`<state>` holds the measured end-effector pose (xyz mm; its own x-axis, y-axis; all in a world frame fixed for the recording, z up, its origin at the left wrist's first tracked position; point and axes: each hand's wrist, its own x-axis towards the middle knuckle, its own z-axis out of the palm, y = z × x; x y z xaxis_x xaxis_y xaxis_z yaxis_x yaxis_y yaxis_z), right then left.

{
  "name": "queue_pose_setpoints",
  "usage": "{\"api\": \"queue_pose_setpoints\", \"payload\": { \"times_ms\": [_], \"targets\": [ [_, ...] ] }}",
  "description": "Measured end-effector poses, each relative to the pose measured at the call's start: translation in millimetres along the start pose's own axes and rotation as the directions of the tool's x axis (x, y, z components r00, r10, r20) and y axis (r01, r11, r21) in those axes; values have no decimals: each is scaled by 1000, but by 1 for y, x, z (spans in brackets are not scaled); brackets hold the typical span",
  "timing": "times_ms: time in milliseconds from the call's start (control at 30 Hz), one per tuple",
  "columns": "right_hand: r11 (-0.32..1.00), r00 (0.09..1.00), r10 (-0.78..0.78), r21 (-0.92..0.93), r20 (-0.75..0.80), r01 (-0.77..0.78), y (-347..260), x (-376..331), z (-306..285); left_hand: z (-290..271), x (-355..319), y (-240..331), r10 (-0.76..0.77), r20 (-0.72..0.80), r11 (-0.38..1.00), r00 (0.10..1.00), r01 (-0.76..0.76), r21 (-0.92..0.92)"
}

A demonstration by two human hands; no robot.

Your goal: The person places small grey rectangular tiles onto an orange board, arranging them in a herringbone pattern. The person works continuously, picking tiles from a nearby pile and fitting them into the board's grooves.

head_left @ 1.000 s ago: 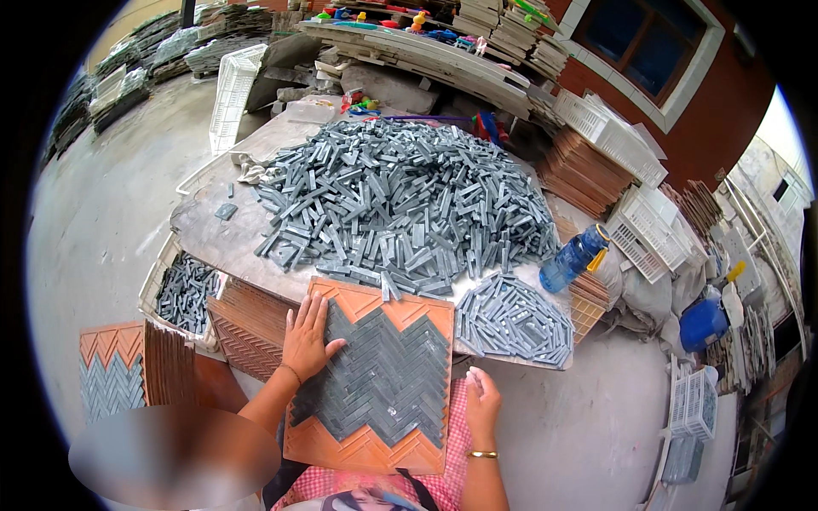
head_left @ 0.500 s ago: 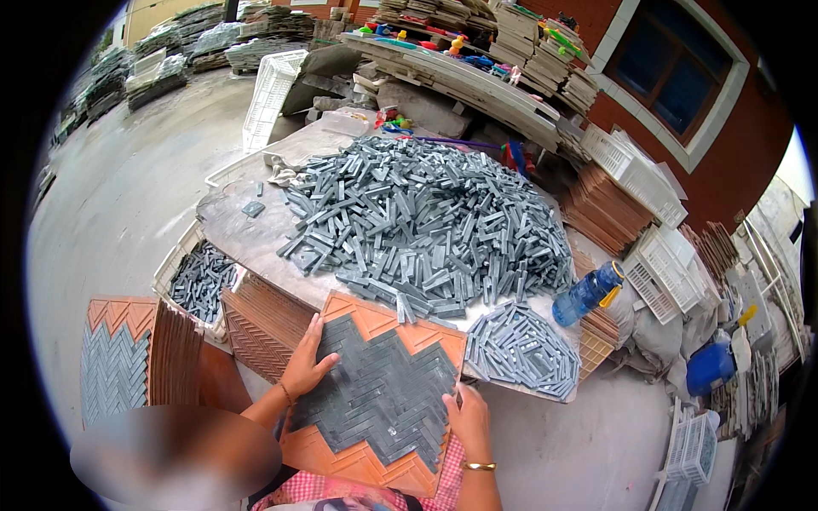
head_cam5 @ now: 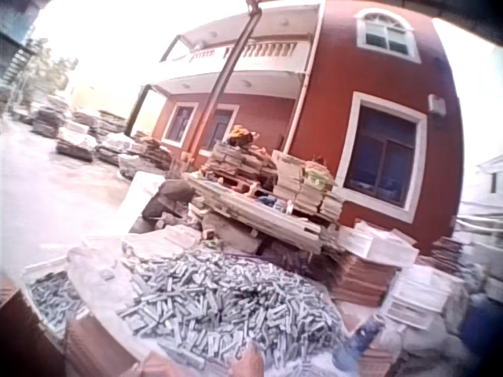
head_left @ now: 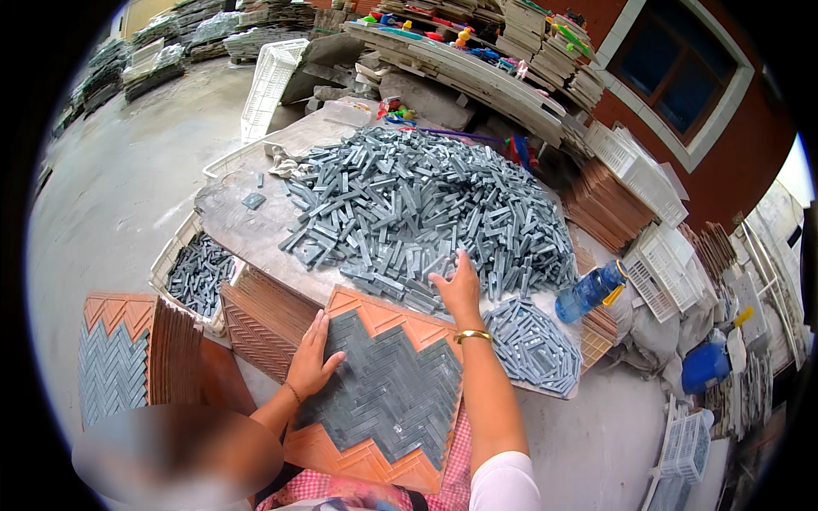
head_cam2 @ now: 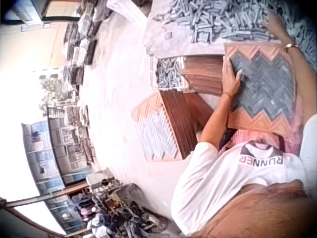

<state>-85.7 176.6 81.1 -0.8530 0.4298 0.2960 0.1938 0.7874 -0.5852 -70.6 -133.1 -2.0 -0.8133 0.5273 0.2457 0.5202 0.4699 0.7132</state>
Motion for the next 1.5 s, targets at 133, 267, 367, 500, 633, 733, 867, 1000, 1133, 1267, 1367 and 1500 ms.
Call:
{"api": "queue_pose_setpoints", "payload": {
  "times_ms": [133,267,367,500,633,733,867,1000,1133,1267,1367,1500],
  "targets": [
    [948,958,-267,-152,102,280,19,-51,-11,4,-2,4,-1,-4,989,1000,2,147],
    [873,922,-312,-313,230,374,16,-140,10,8,0,7,-32,17,967,999,27,254],
    [861,925,-315,-345,213,373,19,-167,31,6,0,10,-44,36,959,998,32,282],
    [912,934,-304,-225,188,342,16,-159,16,5,3,9,-59,46,935,997,39,353],
    [956,964,-227,-160,139,248,35,-157,-17,-4,4,22,6,62,847,998,-38,531],
    [942,955,-166,-249,244,227,43,-172,-21,5,11,28,140,137,858,981,-189,477],
    [918,949,-265,-256,169,302,51,-181,-5,13,9,25,90,156,868,984,-154,472],
    [906,955,-246,-310,167,288,38,-184,-10,8,10,24,102,148,851,984,-164,499],
    [908,951,-239,-301,198,291,27,-215,-11,12,10,28,111,147,832,983,-173,528],
    [972,946,-231,10,228,235,38,-213,-19,9,10,25,114,152,846,982,-177,503],
    [965,975,-143,241,172,100,41,-221,-41,-2,0,22,86,174,871,981,-159,464],
    [992,977,-125,-11,172,129,38,-268,-67,-22,-31,50,119,238,852,964,-222,473]
  ]
}}
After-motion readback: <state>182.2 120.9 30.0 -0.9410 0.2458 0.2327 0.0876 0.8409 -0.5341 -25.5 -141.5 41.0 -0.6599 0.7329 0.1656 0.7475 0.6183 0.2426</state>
